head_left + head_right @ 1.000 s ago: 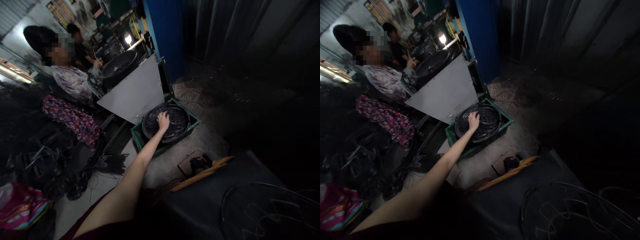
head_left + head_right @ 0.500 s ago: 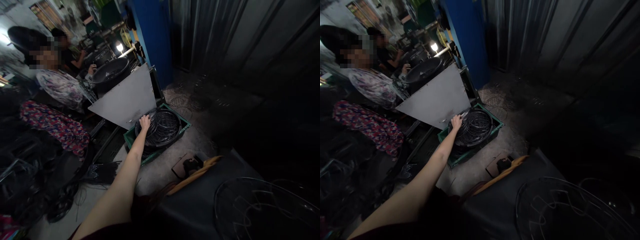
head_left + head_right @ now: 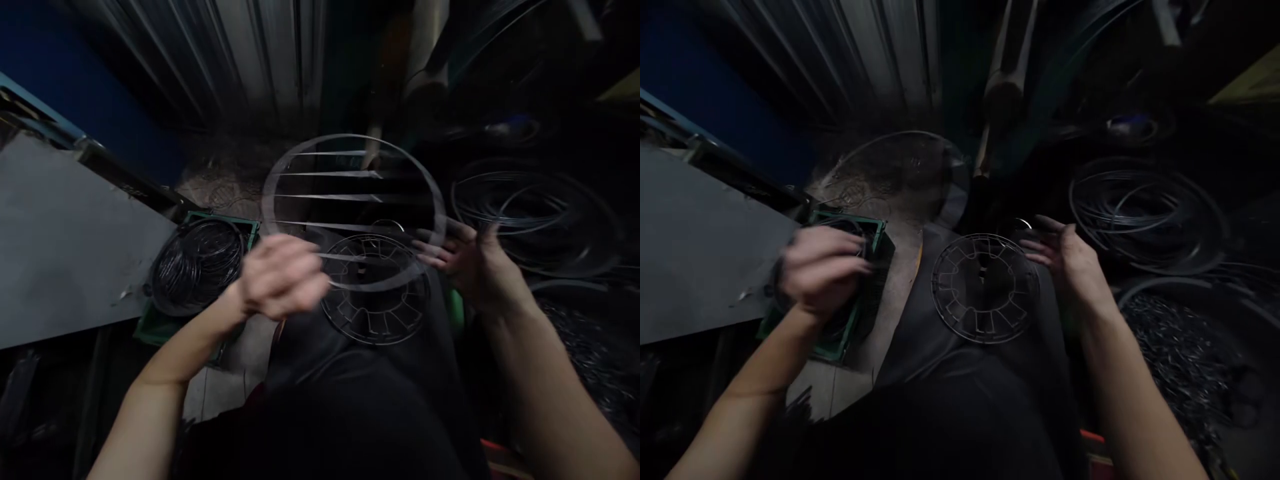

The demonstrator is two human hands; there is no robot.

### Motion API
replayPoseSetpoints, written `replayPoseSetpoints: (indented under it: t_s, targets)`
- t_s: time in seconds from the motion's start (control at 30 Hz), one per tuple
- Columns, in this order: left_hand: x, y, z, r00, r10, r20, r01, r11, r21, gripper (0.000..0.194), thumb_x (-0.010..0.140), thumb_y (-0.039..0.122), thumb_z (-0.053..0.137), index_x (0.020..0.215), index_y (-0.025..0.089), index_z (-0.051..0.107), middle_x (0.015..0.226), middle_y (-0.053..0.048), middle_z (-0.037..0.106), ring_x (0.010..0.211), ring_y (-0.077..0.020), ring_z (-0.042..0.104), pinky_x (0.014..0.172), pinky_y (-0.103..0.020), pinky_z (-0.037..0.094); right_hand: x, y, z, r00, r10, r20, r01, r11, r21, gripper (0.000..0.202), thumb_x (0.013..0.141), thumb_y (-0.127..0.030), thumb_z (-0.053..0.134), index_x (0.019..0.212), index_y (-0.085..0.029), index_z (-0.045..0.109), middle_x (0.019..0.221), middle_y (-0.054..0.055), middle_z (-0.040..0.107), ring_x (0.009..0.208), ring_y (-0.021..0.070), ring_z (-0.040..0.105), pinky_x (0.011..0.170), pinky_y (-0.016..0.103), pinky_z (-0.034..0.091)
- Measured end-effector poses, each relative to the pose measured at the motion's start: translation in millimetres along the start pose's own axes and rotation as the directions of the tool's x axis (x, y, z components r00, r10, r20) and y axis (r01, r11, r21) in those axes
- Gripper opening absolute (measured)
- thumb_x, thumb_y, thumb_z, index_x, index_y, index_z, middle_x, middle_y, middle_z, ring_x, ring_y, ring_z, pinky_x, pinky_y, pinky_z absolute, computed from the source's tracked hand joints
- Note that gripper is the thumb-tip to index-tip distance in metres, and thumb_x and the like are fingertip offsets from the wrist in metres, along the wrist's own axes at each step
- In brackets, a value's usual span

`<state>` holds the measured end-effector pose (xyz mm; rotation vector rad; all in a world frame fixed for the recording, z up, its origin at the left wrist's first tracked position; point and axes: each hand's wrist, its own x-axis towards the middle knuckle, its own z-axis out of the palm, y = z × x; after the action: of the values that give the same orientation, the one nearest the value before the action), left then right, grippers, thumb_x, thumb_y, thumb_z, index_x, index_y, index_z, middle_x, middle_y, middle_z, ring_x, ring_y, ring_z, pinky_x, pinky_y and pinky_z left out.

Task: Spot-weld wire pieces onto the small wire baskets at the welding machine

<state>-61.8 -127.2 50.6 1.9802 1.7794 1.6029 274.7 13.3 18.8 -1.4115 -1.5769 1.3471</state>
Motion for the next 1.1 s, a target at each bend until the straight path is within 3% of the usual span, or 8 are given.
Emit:
replayPoseSetpoints:
  t_s: [0.1, 0.2, 0.3, 0.37, 0.47, 0.57, 0.77, 1.1]
  targets:
    - [12.2, 40.1, 54.3, 0.791, 0.461, 0.402, -0.364, 0.883, -0.297, 0.008, 0.081, 0.034, 0.06, 0.077, 0.038, 0.066, 0.079, 0.007, 0.068, 0.089, -0.0149, 0.069, 0.082, -0.033, 0.057, -2.6, -4.9, -8.3, 0.972, 0.115, 0.204, -0.168, 0.949, 0.266, 0.086, 0.086, -0.071, 0.0, 0.145, -0.015, 0.027, 0.135, 0.023, 0.049, 0.108, 0.0305, 0.062, 0.08, 0.047, 0.055]
    - [1.0, 38.3, 75.8, 0.703, 0.553, 0.448, -0.416, 0.83, -0.372, 0.017, 0.078, 0.02, 0.062, 0.077, 0.037, 0.067, 0.082, 0.007, 0.068, 0.088, -0.0133, 0.068, 0.084, -0.028, 0.056, -18.2, 4.3, -12.6, 0.976, 0.206, 0.069, -0.217, 0.914, 0.342, 0.076, 0.083, -0.073, 0.035, 0.137, -0.02, 0.043, 0.117, 0.017, 0.062, 0.084, 0.0238, 0.067, 0.059, 0.034, 0.056]
    - [-31.6, 22.1, 78.8, 0.857, 0.303, 0.417, -0.193, 0.939, -0.285, 0.013, 0.078, 0.022, 0.064, 0.082, 0.033, 0.069, 0.085, 0.003, 0.067, 0.082, -0.014, 0.067, 0.081, -0.03, 0.055, -33.7, 16.4, -2.0, 0.951, 0.273, -0.147, -0.216, 0.922, 0.32, 0.063, 0.068, -0.053, 0.072, 0.12, -0.019, 0.061, 0.067, 0.001, 0.059, 0.048, 0.0103, 0.05, 0.04, 0.02, 0.04]
    - [-51.3, 13.5, 81.9, 0.899, -0.025, 0.436, 0.166, 0.943, -0.289, 0.015, 0.084, 0.025, 0.059, 0.095, 0.028, 0.068, 0.095, -0.002, 0.067, 0.089, -0.0152, 0.066, 0.083, -0.031, 0.054, -37.3, 22.1, 9.1, 0.929, 0.281, -0.24, -0.218, 0.941, 0.258, 0.057, 0.066, -0.048, 0.075, 0.114, -0.018, 0.066, 0.054, -0.004, 0.047, 0.042, 0.006, 0.039, 0.039, 0.018, 0.033]
    - [-62.8, 5.4, 96.8, 0.726, -0.372, 0.578, 0.657, 0.623, -0.424, 0.03, 0.091, 0.027, 0.049, 0.118, 0.021, 0.057, 0.103, -0.007, 0.066, 0.089, -0.0148, 0.066, 0.084, -0.031, 0.052, -33.1, 29.7, 19.5, 0.923, 0.088, -0.374, -0.099, 0.995, -0.012, 0.042, 0.075, -0.045, 0.065, 0.107, -0.019, 0.071, 0.066, 0.0, 0.057, 0.053, 0.0084, 0.048, 0.05, 0.021, 0.041]
    - [-54.9, -2.0, 118.9, 0.618, -0.521, 0.589, 0.786, 0.432, -0.442, 0.039, 0.09, 0.031, 0.051, 0.127, 0.018, 0.05, 0.09, -0.004, 0.067, 0.069, -0.011, 0.064, 0.075, -0.028, 0.052, -28.3, 39.8, 20.3, 0.905, -0.199, -0.376, 0.04, 0.92, -0.389, 0.036, 0.082, -0.041, 0.054, 0.106, -0.02, 0.071, 0.087, 0.006, 0.065, 0.071, 0.0147, 0.058, 0.07, 0.03, 0.049]
    - [-33.7, -8.4, 144.5, 0.814, -0.424, 0.396, 0.476, 0.878, -0.038, 0.027, 0.091, 0.024, 0.051, 0.113, 0.021, 0.066, 0.099, -0.003, 0.068, 0.091, -0.0144, 0.063, 0.087, -0.028, 0.049, -37.7, 59.2, 19.7, 0.898, -0.351, -0.266, 0.06, 0.696, -0.716, 0.038, 0.087, -0.035, 0.045, 0.11, -0.019, 0.07, 0.081, 0.007, 0.06, 0.068, 0.0163, 0.057, 0.068, 0.031, 0.049]
    - [-35.3, -18.1, 152.8, 0.845, -0.278, 0.457, 0.286, 0.957, 0.053, 0.03, 0.094, 0.03, 0.048, 0.118, 0.02, 0.063, 0.082, -0.001, 0.058, 0.078, -0.0117, 0.058, 0.077, -0.023, 0.048, -54.6, 63.1, 22.4, 0.911, -0.306, -0.275, 0.023, 0.705, -0.708, 0.036, 0.088, -0.032, 0.043, 0.111, -0.018, 0.068, 0.081, 0.007, 0.058, 0.07, 0.0166, 0.057, 0.07, 0.031, 0.05]
